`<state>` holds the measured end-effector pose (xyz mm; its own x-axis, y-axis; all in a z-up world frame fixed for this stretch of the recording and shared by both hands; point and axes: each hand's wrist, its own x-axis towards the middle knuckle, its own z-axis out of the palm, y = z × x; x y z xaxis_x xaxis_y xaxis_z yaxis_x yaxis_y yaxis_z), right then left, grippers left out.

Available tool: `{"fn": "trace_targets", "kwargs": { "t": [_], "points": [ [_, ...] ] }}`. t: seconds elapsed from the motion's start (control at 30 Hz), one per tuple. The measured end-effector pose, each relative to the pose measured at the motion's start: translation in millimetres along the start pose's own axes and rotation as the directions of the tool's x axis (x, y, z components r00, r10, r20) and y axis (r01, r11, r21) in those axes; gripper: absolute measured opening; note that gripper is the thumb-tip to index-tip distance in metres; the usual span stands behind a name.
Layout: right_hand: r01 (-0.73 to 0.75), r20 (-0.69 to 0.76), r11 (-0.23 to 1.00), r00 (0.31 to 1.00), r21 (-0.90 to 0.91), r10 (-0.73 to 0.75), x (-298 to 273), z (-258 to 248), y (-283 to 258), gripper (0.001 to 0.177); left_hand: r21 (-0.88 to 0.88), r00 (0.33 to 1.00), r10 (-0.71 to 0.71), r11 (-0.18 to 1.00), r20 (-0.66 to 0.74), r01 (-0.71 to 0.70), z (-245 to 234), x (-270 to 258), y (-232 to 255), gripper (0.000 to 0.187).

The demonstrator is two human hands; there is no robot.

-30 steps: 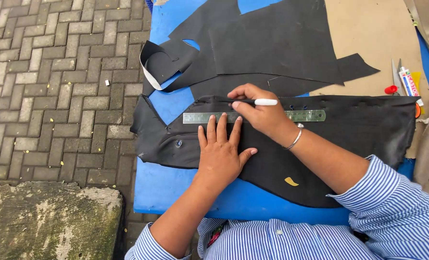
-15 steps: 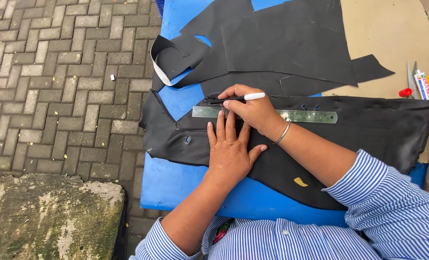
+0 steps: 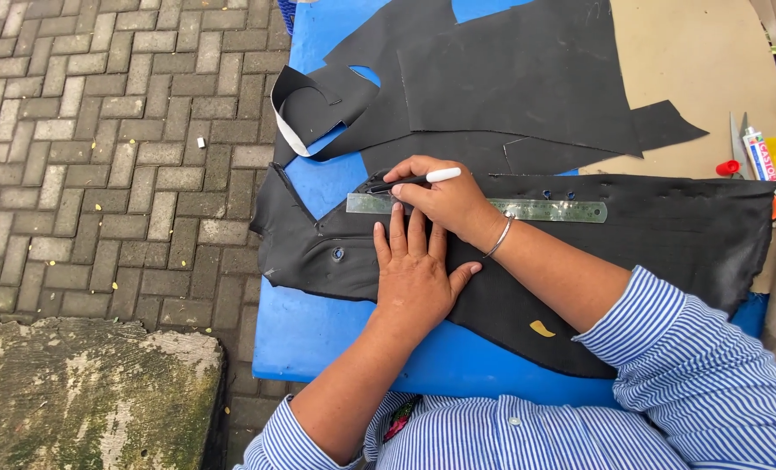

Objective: Using a ruler and a white marker to draw layout lines on a piece of black leather.

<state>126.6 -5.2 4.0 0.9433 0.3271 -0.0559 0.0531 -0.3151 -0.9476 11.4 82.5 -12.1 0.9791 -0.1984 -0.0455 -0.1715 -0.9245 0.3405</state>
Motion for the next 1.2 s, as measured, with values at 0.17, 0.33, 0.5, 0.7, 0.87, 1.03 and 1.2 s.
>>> {"fn": "trace_targets", "kwargs": {
  "t": [0.17, 0.33, 0.5, 0.7, 0.87, 1.03, 1.2],
  "points": [
    [0.013, 0.001, 0.999, 1.000, -0.034, -0.013, -2.8, -4.4, 0.4, 0.021, 0.004, 1.000, -0.009, 1.000, 0.020, 0.009, -2.3, 0.0, 1.1, 0.090],
    [0.012, -0.009, 0.997, 1.000, -0.082, -0.013, -9.7, -17.3, 5.3, 0.021, 0.005, 0.999, -0.002, 1.000, 0.036, 0.002, -2.5, -0.4, 0.1, 0.090],
    [0.099, -0.016, 0.987, 0.995, -0.125, -0.102, -19.1, -37.6, 13.0, 0.019, 0.034, 1.000, 0.011, 0.999, -0.017, -0.010, 3.7, -1.8, -2.2, 0.086],
    [0.122, -0.022, 0.978, 0.992, -0.166, -0.128, -31.0, -66.3, 22.6, 0.018, 0.046, 0.998, 0.018, 0.999, -0.053, -0.016, 6.7, -1.8, -2.1, 0.086],
    [0.088, -0.030, 0.970, 0.995, -0.227, -0.097, -44.7, -85.3, 17.5, 0.018, 0.052, 0.999, 0.013, 0.999, -0.029, -0.012, 6.8, -1.5, -3.1, 0.086],
    [0.051, -0.056, 0.962, 0.996, -0.267, -0.068, -54.1, -97.1, 8.9, 0.016, 0.057, 0.999, 0.017, 0.998, -0.030, -0.015, 6.8, -1.6, -3.4, 0.086],
    [0.112, -0.033, 0.956, 0.992, -0.272, -0.125, -52.0, -97.6, 16.3, 0.016, 0.034, 1.000, 0.012, 0.999, -0.013, -0.011, -0.2, -1.9, -0.6, 0.087]
  ]
}}
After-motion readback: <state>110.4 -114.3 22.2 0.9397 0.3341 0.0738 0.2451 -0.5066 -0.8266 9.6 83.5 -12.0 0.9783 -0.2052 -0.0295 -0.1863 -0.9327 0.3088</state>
